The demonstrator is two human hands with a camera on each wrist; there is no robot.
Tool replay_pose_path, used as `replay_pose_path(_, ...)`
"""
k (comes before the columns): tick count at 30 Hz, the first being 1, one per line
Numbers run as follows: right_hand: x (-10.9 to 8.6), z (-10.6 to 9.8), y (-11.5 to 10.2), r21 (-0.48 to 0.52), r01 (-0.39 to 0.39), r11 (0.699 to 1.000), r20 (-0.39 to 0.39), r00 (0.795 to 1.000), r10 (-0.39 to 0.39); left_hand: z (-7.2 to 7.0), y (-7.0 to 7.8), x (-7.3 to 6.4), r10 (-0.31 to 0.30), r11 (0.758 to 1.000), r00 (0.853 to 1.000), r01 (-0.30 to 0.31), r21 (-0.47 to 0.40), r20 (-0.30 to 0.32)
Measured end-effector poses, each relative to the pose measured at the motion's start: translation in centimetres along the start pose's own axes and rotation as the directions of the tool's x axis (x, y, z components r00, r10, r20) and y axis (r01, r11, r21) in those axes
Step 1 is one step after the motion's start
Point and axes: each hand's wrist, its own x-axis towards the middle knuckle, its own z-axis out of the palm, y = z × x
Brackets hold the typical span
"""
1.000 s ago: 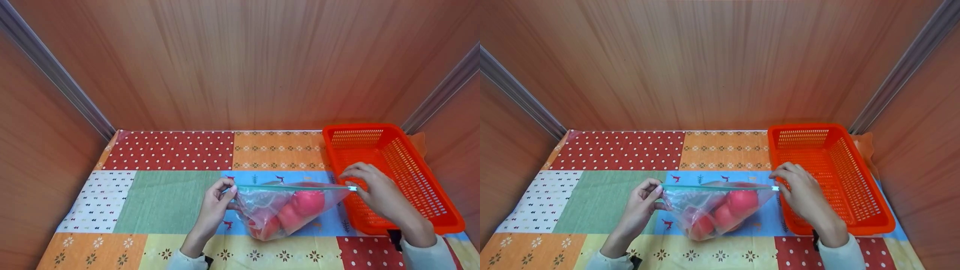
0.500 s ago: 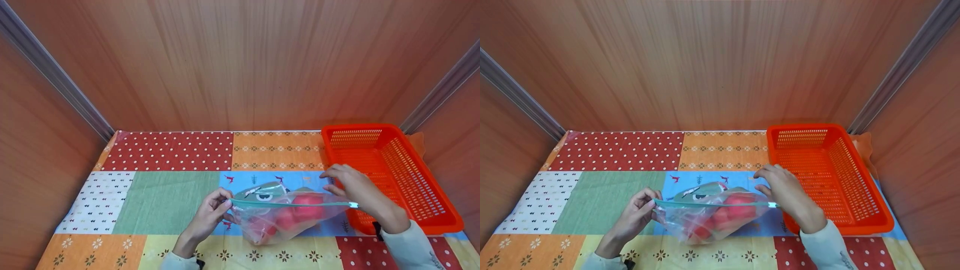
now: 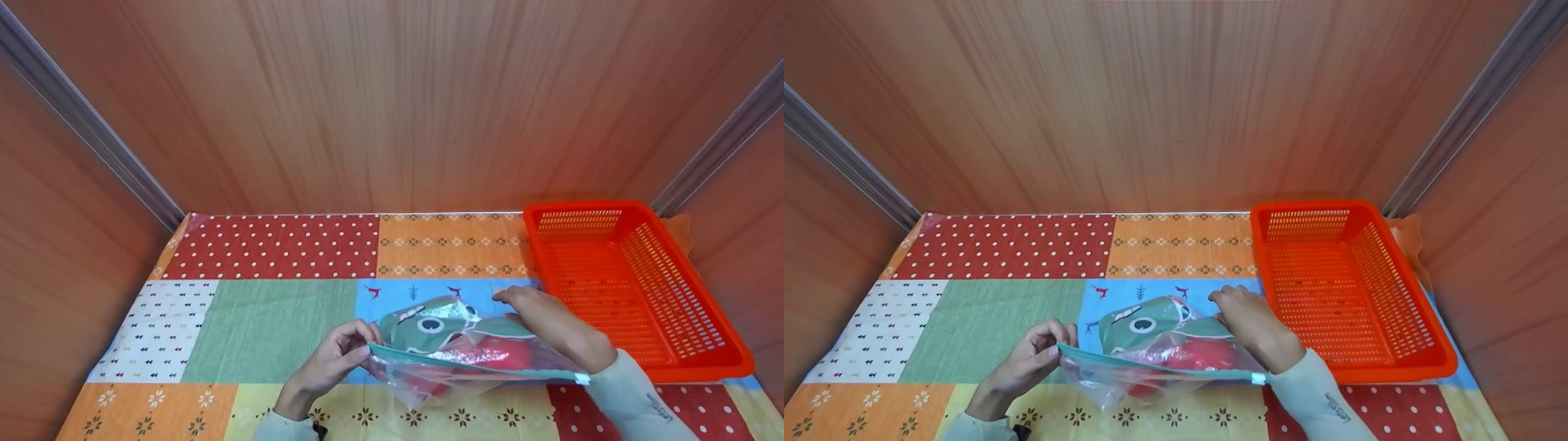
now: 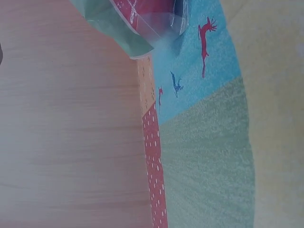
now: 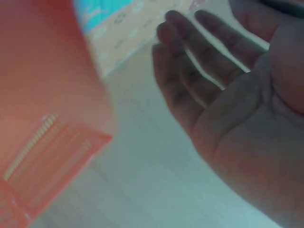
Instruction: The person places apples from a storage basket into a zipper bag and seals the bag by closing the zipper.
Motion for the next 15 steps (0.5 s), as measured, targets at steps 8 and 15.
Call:
replay_pose_path(8, -0.1, 0.6, -0.3, 0.136, 0.019, 0.990, 0.011, 1.000, -0.020, -0.4, -0.5, 0.5, -0.167, 0.972, 0.967, 0.195, 0.134, -0.193)
replay_pose_path(15, 1.5, 2.2, -1.8, 0.186, -0.141, 0.972, -0.014, 0.989, 0.146, -0.6, -2.8, 1.7, -0.202, 0.680, 0.718, 0.593, 0.432, -0.666)
